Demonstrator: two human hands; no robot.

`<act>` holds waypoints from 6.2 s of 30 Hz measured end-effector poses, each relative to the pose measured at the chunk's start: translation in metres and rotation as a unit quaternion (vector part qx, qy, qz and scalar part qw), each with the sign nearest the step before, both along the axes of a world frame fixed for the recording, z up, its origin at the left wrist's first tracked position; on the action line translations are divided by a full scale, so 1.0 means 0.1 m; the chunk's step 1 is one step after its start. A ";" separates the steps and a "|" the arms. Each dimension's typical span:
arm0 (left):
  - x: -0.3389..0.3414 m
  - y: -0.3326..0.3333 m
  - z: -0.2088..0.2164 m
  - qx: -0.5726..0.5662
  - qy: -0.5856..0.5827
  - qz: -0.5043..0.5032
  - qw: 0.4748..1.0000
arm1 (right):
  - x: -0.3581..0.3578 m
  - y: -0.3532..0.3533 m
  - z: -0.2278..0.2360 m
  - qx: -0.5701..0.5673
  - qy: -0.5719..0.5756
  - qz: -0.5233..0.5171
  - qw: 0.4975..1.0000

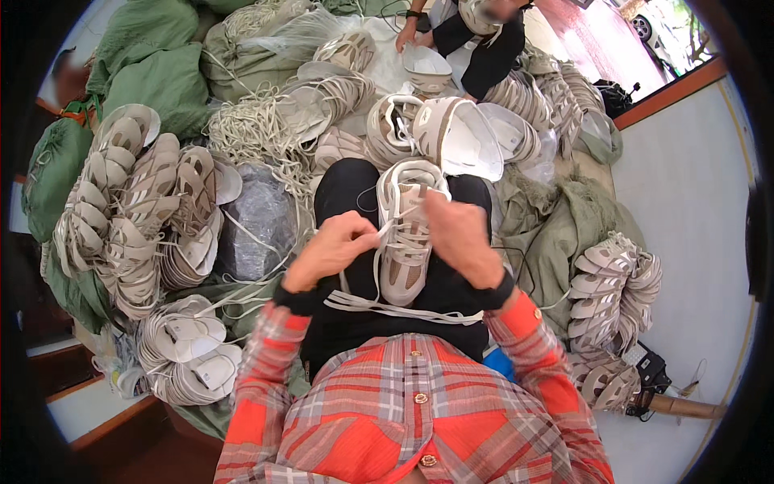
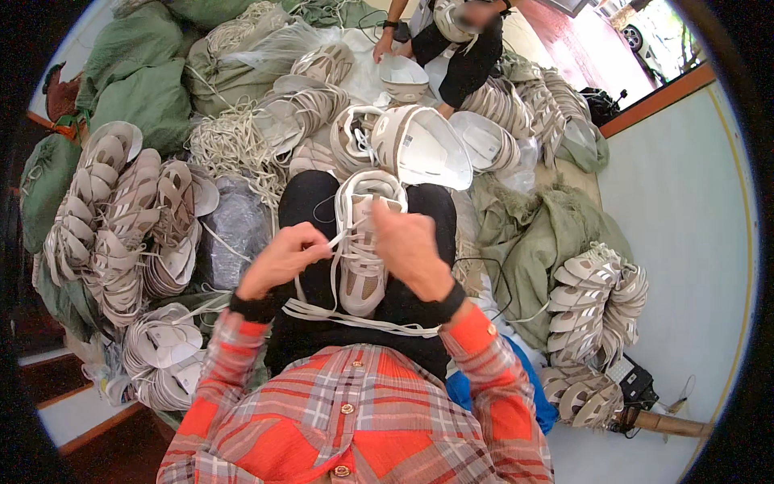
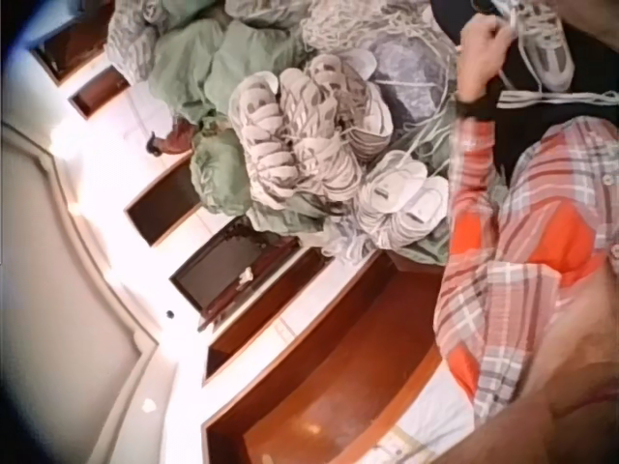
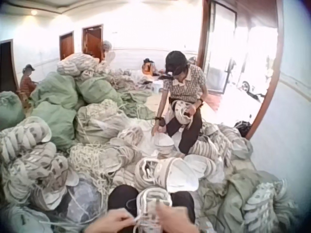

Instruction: Manually lacing and threading components for shoe assembly.

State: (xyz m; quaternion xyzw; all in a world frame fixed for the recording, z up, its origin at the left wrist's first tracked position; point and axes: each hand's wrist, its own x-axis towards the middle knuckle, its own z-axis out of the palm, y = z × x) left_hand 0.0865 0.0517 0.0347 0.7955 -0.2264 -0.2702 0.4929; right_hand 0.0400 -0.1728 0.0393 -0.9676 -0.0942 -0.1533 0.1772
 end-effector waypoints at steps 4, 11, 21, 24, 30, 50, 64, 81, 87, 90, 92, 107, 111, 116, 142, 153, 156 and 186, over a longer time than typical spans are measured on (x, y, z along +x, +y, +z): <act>-0.23 0.44 0.49 -0.421 0.083 0.033 0.903 | -0.08 -0.24 0.04 0.187 0.090 -0.115 0.972; -0.15 0.56 0.35 -0.272 0.034 0.123 0.954 | -0.05 -0.20 -0.08 0.787 0.181 -0.021 0.589; 0.09 -0.25 -0.15 -0.140 -0.014 0.048 0.989 | -1.86 -3.64 -0.11 0.215 -0.246 -0.433 0.840; 0.03 -0.45 -0.08 -0.094 -0.072 0.000 0.993 | -1.86 -3.46 -0.21 0.463 -0.287 -0.326 0.773; -0.17 -0.71 0.00 0.076 -0.343 -0.099 0.931 | -0.71 -0.98 -0.40 0.222 -0.098 -0.143 0.959; -0.15 -1.06 0.05 0.104 -0.307 -0.080 0.943 | -0.42 -0.14 -0.38 0.165 0.005 -0.156 0.974; 0.28 -0.89 0.35 0.332 -0.376 -0.207 0.840 | -0.38 -0.12 -0.31 -0.101 0.038 0.013 0.994; 0.71 0.94 0.75 -0.722 0.344 0.128 0.586 | -0.26 -0.59 0.12 0.240 0.312 0.129 0.910; 0.64 1.49 1.53 -0.668 0.161 0.092 0.720 | -0.04 -0.36 -0.15 0.475 0.199 -0.002 0.857; 0.55 0.90 1.58 -0.504 -0.053 0.378 0.775 | 0.04 -0.16 0.02 0.346 0.232 0.047 0.908; 0.50 0.73 1.61 -0.543 0.004 0.408 0.734 | 0.13 0.10 -0.18 0.277 0.122 0.114 0.946; 0.11 -0.30 -0.15 0.002 -0.166 0.034 0.985 | -0.25 0.07 0.06 0.140 0.119 0.019 0.983; 0.09 -0.36 -0.09 0.093 -0.288 0.032 0.953 | -0.11 -0.10 0.12 0.098 0.060 0.011 0.993; 0.14 -0.44 0.05 0.170 -0.423 -0.039 0.889 | 0.08 0.00 0.07 -0.005 0.028 0.060 0.998; -0.18 -0.14 -0.16 -0.641 0.391 0.204 0.628 | 0.18 -0.33 0.06 0.733 0.260 0.076 0.624; 0.02 -0.02 0.01 -0.263 -0.020 0.097 0.960 | -0.07 -0.39 -0.34 0.894 0.172 0.055 0.409; 0.23 0.24 0.00 -0.106 0.011 0.030 0.994 | -0.13 -0.60 -0.46 0.905 0.072 0.054 0.416; 0.06 0.32 0.11 0.094 -0.156 -0.008 0.983 | -0.08 0.40 0.11 0.434 0.471 0.020 0.768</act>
